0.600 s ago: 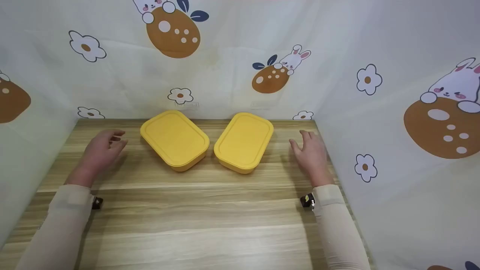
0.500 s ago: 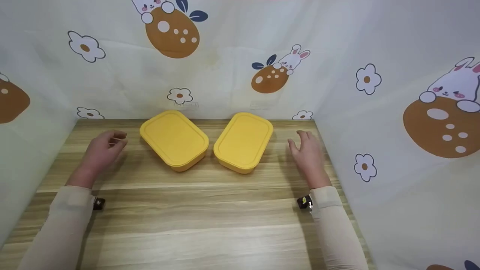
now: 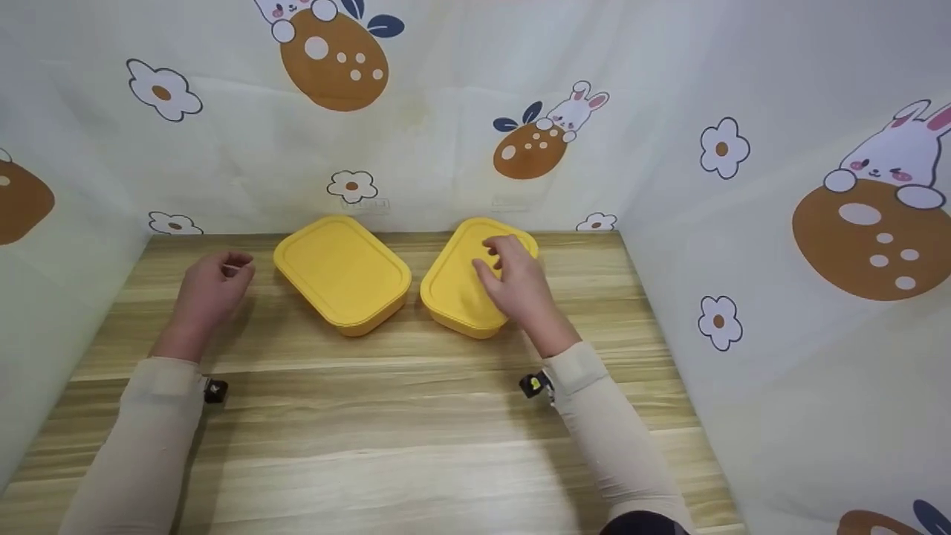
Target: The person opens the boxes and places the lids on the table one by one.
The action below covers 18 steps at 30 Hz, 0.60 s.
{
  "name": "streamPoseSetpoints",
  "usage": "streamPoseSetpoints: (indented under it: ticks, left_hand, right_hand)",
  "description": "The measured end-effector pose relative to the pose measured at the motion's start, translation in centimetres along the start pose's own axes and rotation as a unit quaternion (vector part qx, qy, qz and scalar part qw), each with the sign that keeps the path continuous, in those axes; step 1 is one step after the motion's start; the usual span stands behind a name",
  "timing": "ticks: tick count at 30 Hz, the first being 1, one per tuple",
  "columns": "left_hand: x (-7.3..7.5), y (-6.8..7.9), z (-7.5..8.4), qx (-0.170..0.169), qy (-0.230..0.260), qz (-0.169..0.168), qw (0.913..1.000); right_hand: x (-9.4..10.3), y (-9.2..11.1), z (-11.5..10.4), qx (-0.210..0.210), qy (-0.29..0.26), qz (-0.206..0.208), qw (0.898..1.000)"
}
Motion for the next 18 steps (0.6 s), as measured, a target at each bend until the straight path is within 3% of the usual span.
streamPoseSetpoints:
  ticks: [4, 8, 13, 18]
  left_hand:
    - [-0.4, -0.4, 0.1, 0.002, 0.002, 0.004, 1.0]
    - [-0.7, -1.0, 0.0, 0.022, 0.014, 0.016, 0.9995]
    - [-1.3, -1.9, -0.4, 0.057, 0.04, 0.04, 0.9967]
    - [-2.2, -2.3, -0.9, 0.098, 0.063, 0.039, 0.9924]
  right_hand:
    - [-4.3, -1.1, -3.7, 0.03, 0.001, -0.057, 0.998]
    - [-8.4, -2.1, -6.0, 0.017, 0.023, -0.118, 0.993]
    - [-12.3, -3.5, -6.5, -0.023, 0.037, -0.161, 0.986]
    - [-15.3, -4.0, -6.0, -0.073, 0.051, -0.199, 0.976]
Point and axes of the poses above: each hand's wrist, its own y-axis away from the middle knuckle, its own x-axis out of the back of the hand, z = x × y, the point moved 7 cm from there along -y, towards the middle knuckle, and after that the axes turned 15 degrees about z, right-handed, at the moved point
